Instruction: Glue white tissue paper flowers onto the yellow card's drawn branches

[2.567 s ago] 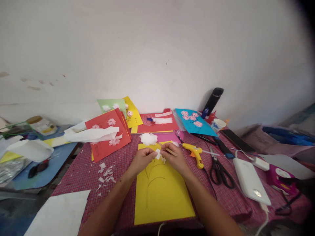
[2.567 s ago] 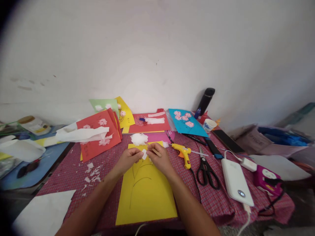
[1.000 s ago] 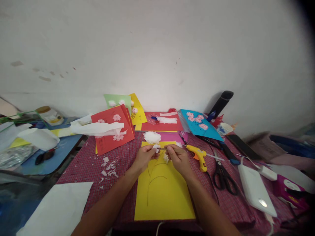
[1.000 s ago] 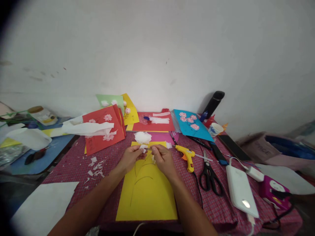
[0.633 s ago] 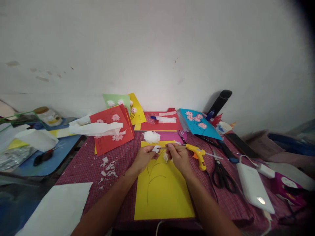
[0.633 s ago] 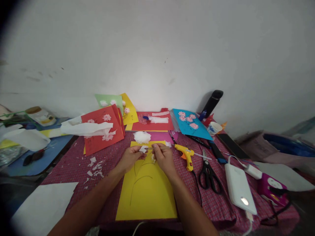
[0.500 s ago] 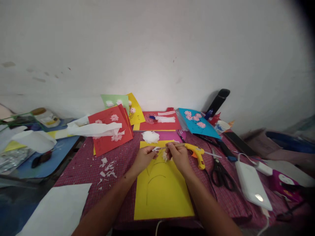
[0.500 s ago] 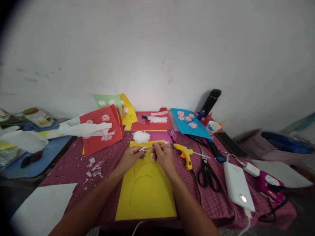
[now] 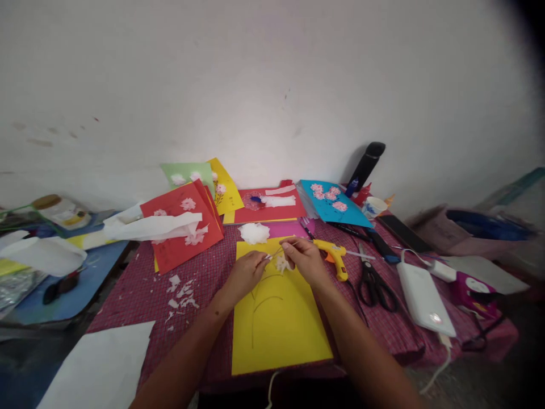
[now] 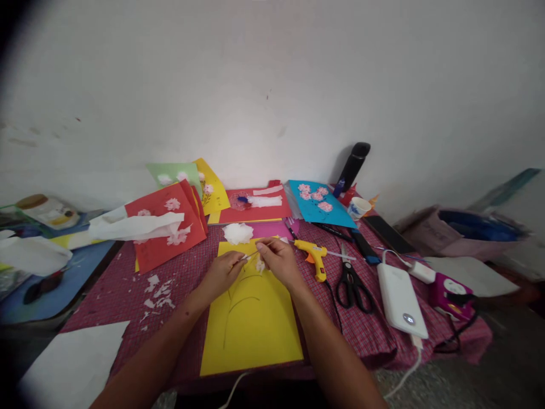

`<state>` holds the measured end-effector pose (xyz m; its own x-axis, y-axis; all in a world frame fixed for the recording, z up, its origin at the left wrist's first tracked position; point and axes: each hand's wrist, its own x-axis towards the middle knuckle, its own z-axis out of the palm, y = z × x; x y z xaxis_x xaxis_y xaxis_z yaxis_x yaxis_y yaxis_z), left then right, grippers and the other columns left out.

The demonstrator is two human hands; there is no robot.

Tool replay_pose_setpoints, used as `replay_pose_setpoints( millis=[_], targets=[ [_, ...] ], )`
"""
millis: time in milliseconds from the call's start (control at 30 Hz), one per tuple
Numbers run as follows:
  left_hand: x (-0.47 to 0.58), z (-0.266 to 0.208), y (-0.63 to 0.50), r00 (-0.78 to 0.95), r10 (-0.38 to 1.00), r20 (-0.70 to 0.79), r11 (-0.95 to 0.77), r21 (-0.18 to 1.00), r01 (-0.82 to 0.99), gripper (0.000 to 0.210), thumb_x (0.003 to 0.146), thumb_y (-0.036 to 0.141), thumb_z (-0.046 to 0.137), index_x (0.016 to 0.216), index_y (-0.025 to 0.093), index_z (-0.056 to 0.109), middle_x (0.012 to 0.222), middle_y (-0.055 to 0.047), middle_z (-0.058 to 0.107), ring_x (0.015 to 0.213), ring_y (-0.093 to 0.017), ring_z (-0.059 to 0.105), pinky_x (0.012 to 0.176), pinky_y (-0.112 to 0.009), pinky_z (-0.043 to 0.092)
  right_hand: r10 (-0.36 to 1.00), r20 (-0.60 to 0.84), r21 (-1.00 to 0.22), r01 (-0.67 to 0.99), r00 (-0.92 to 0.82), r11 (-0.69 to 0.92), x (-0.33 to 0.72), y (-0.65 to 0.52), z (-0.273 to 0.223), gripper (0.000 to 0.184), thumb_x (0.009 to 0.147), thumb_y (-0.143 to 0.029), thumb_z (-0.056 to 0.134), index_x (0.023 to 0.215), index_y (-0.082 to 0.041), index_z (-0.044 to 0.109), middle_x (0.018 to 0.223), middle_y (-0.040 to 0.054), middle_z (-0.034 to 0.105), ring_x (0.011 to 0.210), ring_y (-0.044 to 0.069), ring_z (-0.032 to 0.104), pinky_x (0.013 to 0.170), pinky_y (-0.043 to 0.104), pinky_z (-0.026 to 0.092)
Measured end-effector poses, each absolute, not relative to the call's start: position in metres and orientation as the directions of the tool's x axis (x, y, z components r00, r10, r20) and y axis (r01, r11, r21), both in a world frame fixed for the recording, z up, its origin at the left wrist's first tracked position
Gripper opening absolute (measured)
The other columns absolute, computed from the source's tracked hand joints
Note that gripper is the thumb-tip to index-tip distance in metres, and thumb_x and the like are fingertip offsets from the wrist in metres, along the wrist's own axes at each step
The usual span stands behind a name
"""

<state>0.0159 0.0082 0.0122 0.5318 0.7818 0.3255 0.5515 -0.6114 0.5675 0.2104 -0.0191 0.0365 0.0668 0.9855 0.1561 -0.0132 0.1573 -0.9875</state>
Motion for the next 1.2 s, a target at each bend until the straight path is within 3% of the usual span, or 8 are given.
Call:
replay_pose_setpoints(
  millis=[167,400,667,833,933,1033,1200],
  targets=[
    [0.02,0.019,0.005,0.549,0.795,0.259,-0.568,0.638,0.521,0.017,0.092,0.025,0.051,0.096,0.018,0.067,0.09,-0.005,0.069,0.084,-0.017,0.062,0.079,-0.027,0.046,0.948,0.301,-0.944,0.177,0.103,0.28,0.216,-0.019,0.036,0.025,0.086,-0.042,0.062,0.074,-0.02,0.068,0.066,0.0005,0.063,0.056,0.013,0.054,0.051,0.023,0.041],
    [0.025,0.018,0.002,0.508,0.841,0.186,-0.403,0.842,0.358,0.031,0.089,0.017,0.05,0.115,0.023,0.065,0.111,-0.003,0.071,0.101,-0.017,0.065,0.09,-0.028,0.049,0.954,0.191,-0.98,0.094,0.231,0.174,0.212,-0.018,0.036,0.039,0.087,-0.047,0.06,0.059,-0.019,0.058,0.047,-0.0012,0.056,0.04,0.012,0.049,0.041,0.023,0.037],
    [0.029,0.01,0.002,0.41,0.87,0.274,-0.459,0.752,0.473,0.029,0.09,0.022,0.052,0.115,0.022,0.067,0.114,-0.006,0.071,0.104,-0.019,0.066,0.093,-0.032,0.05,0.949,0.08,-0.99,-0.083,0.306,0.111,0.199,-0.017,0.034,0.033,0.081,-0.047,0.065,0.065,-0.019,0.059,0.051,-0.0015,0.058,0.039,0.012,0.052,0.039,0.023,0.04],
    [0.025,0.01,0.003,0.455,0.844,0.284,-0.501,0.722,0.477,0.031,0.094,0.022,0.045,0.118,0.021,0.065,0.11,-0.007,0.072,0.1,-0.018,0.067,0.091,-0.031,0.05,0.987,0.103,-0.974,-0.187,0.127,0.126,0.198,-0.022,0.038,0.025,0.081,-0.042,0.067,0.086,-0.019,0.061,0.064,-0.0015,0.064,0.045,0.013,0.056,0.044,0.024,0.045],
    [0.024,0.011,0.004,0.5,0.821,0.275,-0.527,0.703,0.478,0.031,0.096,0.023,0.042,0.119,0.021,0.063,0.115,-0.008,0.07,0.102,-0.018,0.065,0.092,-0.032,0.049,0.981,0.192,-0.979,-0.069,0.024,0.194,0.205,-0.025,0.041,0.018,0.084,-0.039,0.064,0.085,-0.021,0.061,0.068,-0.0009,0.065,0.049,0.013,0.056,0.047,0.025,0.045],
    [0.028,0.016,0.006,0.564,0.783,0.262,-0.568,0.67,0.478,0.031,0.097,0.023,0.041,0.12,0.02,0.061,0.118,-0.008,0.068,0.104,-0.018,0.063,0.091,-0.032,0.047,0.946,0.32,-0.934,0.185,0.055,0.305,0.212,-0.025,0.043,0.02,0.087,-0.037,0.06,0.073,-0.022,0.061,0.072,0.0014,0.065,0.059,0.014,0.057,0.055,0.025,0.045],
    [0.039,0.029,0.016,0.613,0.755,0.232,-0.625,0.538,0.566,0.022,0.094,0.027,0.047,0.093,0.017,0.067,0.09,-0.007,0.07,0.085,-0.019,0.063,0.077,-0.029,0.045,0.884,0.44,-0.828,0.454,0.159,0.33,0.22,-0.022,0.039,0.017,0.09,-0.035,0.054,0.079,-0.022,0.057,0.069,0.0006,0.061,0.061,0.016,0.055,0.059,0.026,0.042]
  ],
)
